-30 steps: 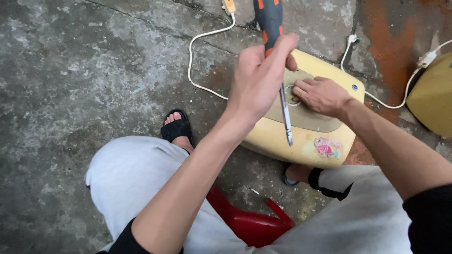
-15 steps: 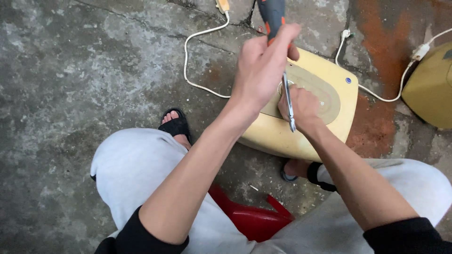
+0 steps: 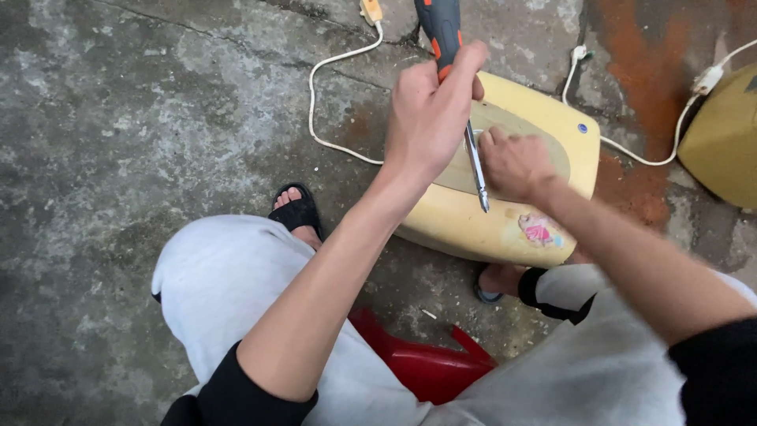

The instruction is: Removing mounting screws and disassembling the internal components of a water heater using a screwdriver.

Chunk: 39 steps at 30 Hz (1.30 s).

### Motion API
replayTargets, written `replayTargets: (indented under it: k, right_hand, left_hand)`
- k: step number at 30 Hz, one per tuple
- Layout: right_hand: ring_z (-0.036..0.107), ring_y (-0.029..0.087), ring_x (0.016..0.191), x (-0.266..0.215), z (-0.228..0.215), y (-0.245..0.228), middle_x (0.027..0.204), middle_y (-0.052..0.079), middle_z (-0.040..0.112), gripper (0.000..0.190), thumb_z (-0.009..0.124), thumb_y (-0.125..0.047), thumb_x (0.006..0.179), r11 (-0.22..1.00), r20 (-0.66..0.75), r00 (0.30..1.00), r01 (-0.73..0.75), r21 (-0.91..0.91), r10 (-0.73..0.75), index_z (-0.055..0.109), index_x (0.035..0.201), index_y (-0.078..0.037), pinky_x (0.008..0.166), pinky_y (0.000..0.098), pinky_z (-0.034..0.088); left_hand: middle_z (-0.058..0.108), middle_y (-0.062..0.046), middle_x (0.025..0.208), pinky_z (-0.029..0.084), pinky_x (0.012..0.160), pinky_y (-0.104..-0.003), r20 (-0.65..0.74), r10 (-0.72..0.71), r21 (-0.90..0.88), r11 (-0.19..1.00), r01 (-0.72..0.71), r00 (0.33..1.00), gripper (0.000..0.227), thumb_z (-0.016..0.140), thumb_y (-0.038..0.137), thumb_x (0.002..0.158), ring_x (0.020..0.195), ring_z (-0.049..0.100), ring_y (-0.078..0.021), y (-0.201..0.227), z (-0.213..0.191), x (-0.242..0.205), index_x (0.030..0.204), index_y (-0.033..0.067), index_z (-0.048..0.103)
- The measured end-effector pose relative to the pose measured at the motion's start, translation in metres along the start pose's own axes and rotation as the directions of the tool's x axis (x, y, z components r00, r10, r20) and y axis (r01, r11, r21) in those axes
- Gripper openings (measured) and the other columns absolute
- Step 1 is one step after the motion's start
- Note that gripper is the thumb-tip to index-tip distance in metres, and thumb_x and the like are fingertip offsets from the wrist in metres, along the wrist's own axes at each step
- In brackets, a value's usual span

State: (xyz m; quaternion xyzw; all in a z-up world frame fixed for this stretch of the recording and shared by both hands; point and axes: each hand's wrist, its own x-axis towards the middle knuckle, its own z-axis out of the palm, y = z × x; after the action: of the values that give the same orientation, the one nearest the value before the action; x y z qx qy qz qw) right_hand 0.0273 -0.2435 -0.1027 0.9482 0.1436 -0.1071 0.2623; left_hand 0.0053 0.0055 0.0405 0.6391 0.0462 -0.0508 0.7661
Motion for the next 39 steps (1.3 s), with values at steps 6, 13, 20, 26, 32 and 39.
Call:
replayTargets:
  k: [6,13,20,26,32,39]
  right_hand:
    - [0.066,0.018,0.094,0.029,0.008,0.046,0.107,-0.003,0.061,0.038,0.037,-0.054,0.105,0.822,-0.164,0.818,0.501,-0.269,-0.552,0.051,0.109,-0.019,0.085,0.0340,0.056]
    - [0.072,0.040,0.076,-0.002,-0.015,-0.015,0.093,0.017,0.074,0.042,0.039,-0.042,0.110,0.961,0.105,0.992,-0.096,0.259,0.071,0.060,0.101,-0.007,0.066,0.0519,0.055]
    - [0.069,0.049,0.094,-0.008,-0.028,-0.022,0.105,0.028,0.073,0.064,0.034,-0.050,0.106,0.789,0.280,0.942,-0.311,0.529,0.184,0.069,0.105,0.003,0.082,0.0580,0.054]
    - [0.071,0.025,0.096,-0.057,-0.095,0.017,0.092,0.014,0.071,0.075,0.026,-0.059,0.108,-0.121,0.368,0.930,-0.364,0.923,0.011,0.066,0.122,0.002,0.071,0.0346,0.056]
    - [0.061,0.022,0.111,-0.075,-0.091,0.026,0.116,0.010,0.063,0.061,0.038,-0.053,0.108,-0.700,0.320,0.946,-0.196,0.687,0.048,0.051,0.139,-0.002,0.088,0.0308,0.047]
    - [0.079,0.020,0.084,-0.089,-0.090,0.073,0.094,0.018,0.075,0.035,0.055,-0.040,0.108,-0.564,0.236,0.832,0.107,0.819,0.502,0.042,0.119,-0.009,0.065,0.0271,0.062]
  left_hand:
    - [0.055,-0.001,0.055,0.049,0.055,-0.028,-0.024,-0.017,-0.017,1.000,0.017,1.000,0.047,0.052,0.046,0.077,0.053,0.054,-0.0137,0.007,-0.007,-0.001,0.061,0.0036,0.064]
    - [0.054,0.001,0.058,0.047,0.060,-0.027,-0.037,-0.029,0.034,0.999,0.030,0.999,0.048,0.052,0.050,0.079,0.059,0.054,-0.0121,0.001,-0.003,0.006,0.062,0.0070,0.065]
    - [0.027,0.007,0.048,0.019,0.040,-0.027,0.409,-0.292,-0.600,0.628,0.496,0.865,0.028,0.058,0.036,0.083,0.040,0.022,-0.0082,-0.035,0.007,0.014,0.070,0.0136,0.048]
    - [0.016,0.010,0.050,0.022,0.035,-0.020,0.528,-0.357,-0.537,0.563,0.628,0.771,0.031,0.056,0.038,0.084,0.036,0.022,-0.0016,-0.063,0.033,0.010,0.068,0.0134,0.046]
    - [0.023,0.008,0.042,0.017,0.031,-0.022,0.764,-0.378,-0.213,0.617,0.757,0.523,0.044,0.059,0.045,0.085,0.033,0.023,-0.0043,-0.096,0.072,0.005,0.055,0.0197,0.039]
    - [0.027,0.006,0.051,0.022,0.035,-0.020,0.775,-0.269,-0.274,0.672,0.688,0.572,0.059,0.049,0.065,0.095,0.036,0.026,-0.0029,-0.096,0.109,0.000,0.078,0.0089,0.055]
